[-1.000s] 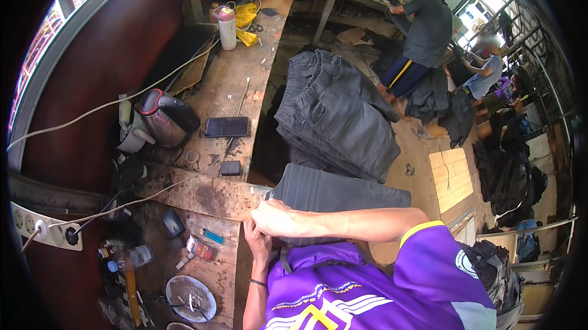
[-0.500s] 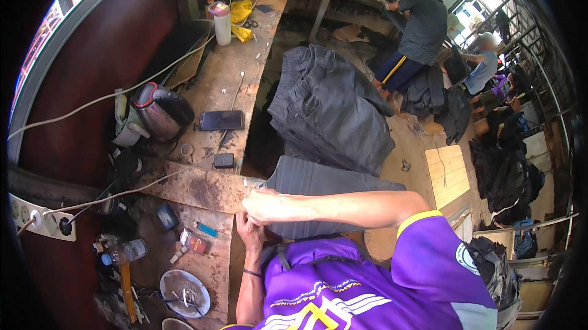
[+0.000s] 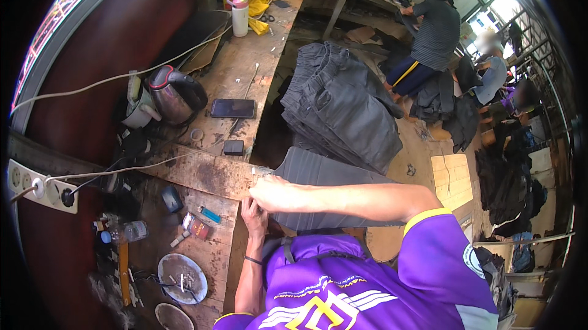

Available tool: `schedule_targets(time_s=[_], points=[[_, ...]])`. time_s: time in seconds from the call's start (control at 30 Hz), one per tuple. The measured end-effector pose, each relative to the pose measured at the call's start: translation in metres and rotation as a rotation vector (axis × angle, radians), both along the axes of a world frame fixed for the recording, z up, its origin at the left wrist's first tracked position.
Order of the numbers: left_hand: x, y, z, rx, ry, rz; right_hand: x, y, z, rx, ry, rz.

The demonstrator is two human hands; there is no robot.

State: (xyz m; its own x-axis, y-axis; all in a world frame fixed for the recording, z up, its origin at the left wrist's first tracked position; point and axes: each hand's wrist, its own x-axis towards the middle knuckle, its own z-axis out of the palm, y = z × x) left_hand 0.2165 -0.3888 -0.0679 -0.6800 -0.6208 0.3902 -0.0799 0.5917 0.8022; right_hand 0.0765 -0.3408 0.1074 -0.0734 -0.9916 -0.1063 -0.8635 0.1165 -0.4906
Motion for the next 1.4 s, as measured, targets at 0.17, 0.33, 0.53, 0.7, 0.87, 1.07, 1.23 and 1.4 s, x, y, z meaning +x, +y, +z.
schedule_targets(time_s=[0.17,0.33,0.53,0.7,0.87,1.07,1.23,1.4], points=[[0.003,-0.004,0.012,0.194,0.062,-0.063,0.015,0.001,0.025,-0.015,0.127,0.112],[0.021,-0.007,0.032,0.081,-0.081,-0.106,-0.017,-0.021,0.054,0.387,-0.043,0.109],[0.033,0.022,0.016,0.845,-0.398,0.205,-0.016,-0.026,0.035,0.385,0.034,0.098],[0.024,0.034,-0.017,1.183,0.014,0.027,-0.006,-0.017,0.028,0.361,0.294,0.324],[0.017,0.037,-0.013,1.139,-0.041,0.099,-0.008,-0.017,0.039,0.292,0.439,0.606],[0.017,0.034,0.001,1.125,-0.067,0.116,-0.03,-0.038,0.041,0.879,0.078,0.03],[0.017,0.033,-0.008,1.047,-0.088,0.102,-0.017,-0.028,0.038,0.7,0.142,0.01],[0.018,0.032,-0.012,0.984,0.022,0.065,0.015,-0.013,0.034,0.266,0.482,0.556]])
